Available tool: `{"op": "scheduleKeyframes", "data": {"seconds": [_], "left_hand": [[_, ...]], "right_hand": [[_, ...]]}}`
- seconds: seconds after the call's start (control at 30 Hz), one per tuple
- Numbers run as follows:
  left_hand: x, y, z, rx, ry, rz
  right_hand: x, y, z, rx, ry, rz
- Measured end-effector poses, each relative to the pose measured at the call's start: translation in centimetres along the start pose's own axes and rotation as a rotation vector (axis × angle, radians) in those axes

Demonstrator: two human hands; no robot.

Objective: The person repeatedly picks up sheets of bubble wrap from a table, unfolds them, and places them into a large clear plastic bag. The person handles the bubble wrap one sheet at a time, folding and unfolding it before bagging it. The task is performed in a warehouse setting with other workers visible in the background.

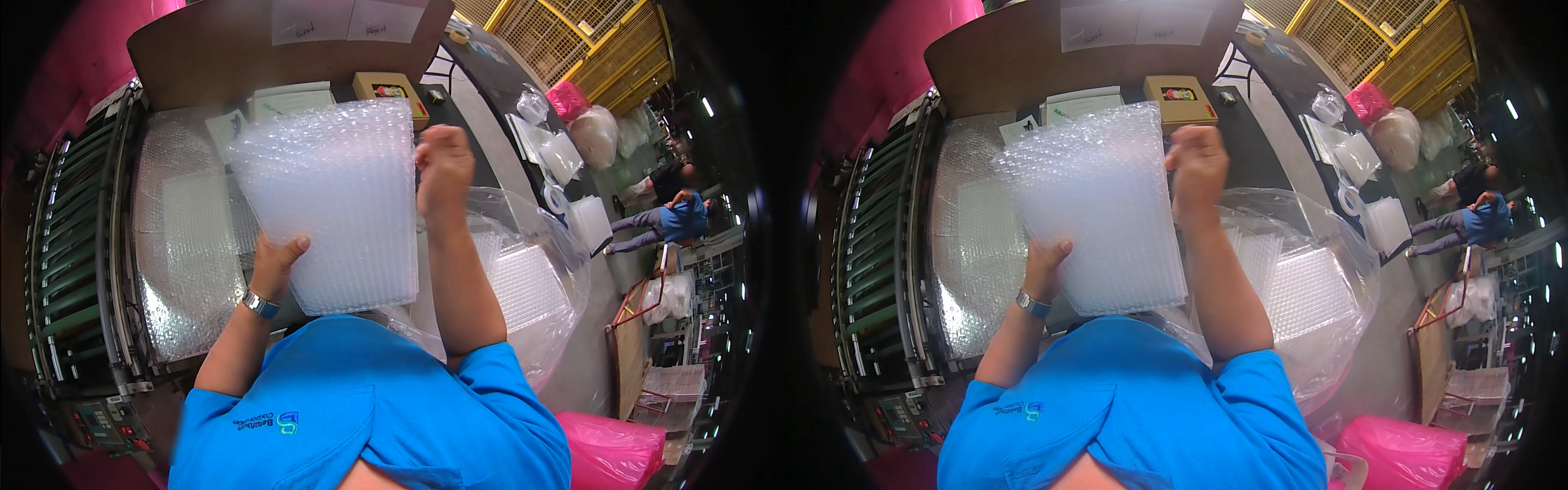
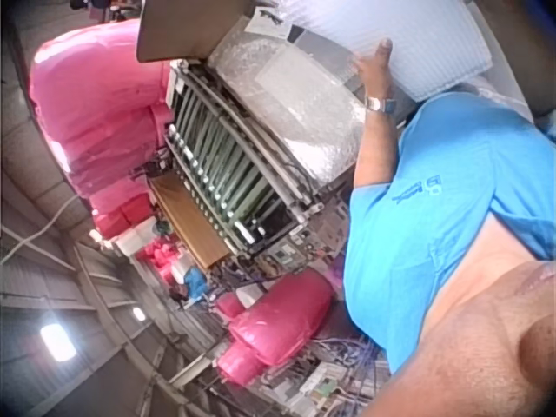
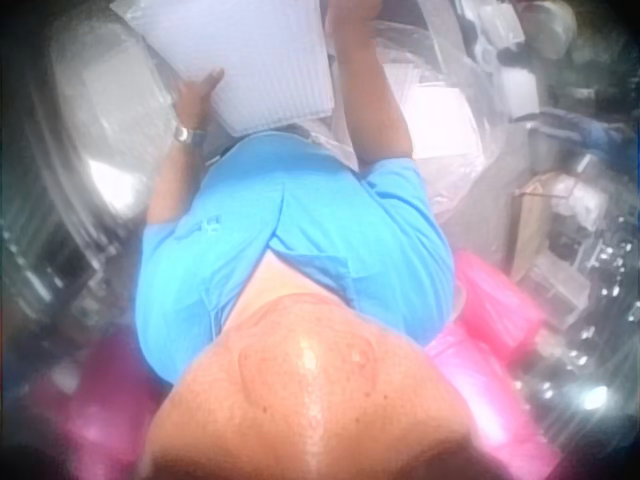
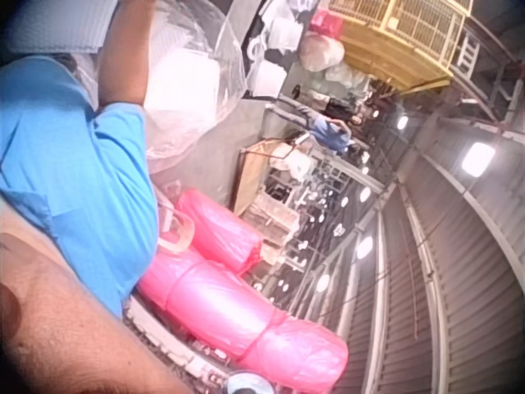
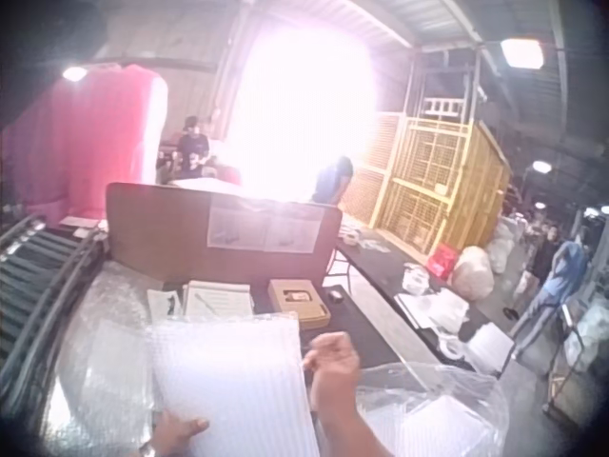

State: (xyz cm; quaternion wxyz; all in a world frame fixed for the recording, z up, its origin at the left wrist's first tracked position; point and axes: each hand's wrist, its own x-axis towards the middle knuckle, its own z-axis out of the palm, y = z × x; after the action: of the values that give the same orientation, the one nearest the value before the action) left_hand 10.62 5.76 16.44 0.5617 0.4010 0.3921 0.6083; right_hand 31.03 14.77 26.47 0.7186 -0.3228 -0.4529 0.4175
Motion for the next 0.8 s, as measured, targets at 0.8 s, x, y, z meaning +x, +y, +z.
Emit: {"op": "scheduleKeyframes", "data": {"seconds": [0.8], "left_hand": [[0.4, -0.1, -0.8, -0.111, 0.167, 0.107]], "right_hand": [[-0.8, 1.3, -0.7, -0.06, -0.125, 0.075]]}}
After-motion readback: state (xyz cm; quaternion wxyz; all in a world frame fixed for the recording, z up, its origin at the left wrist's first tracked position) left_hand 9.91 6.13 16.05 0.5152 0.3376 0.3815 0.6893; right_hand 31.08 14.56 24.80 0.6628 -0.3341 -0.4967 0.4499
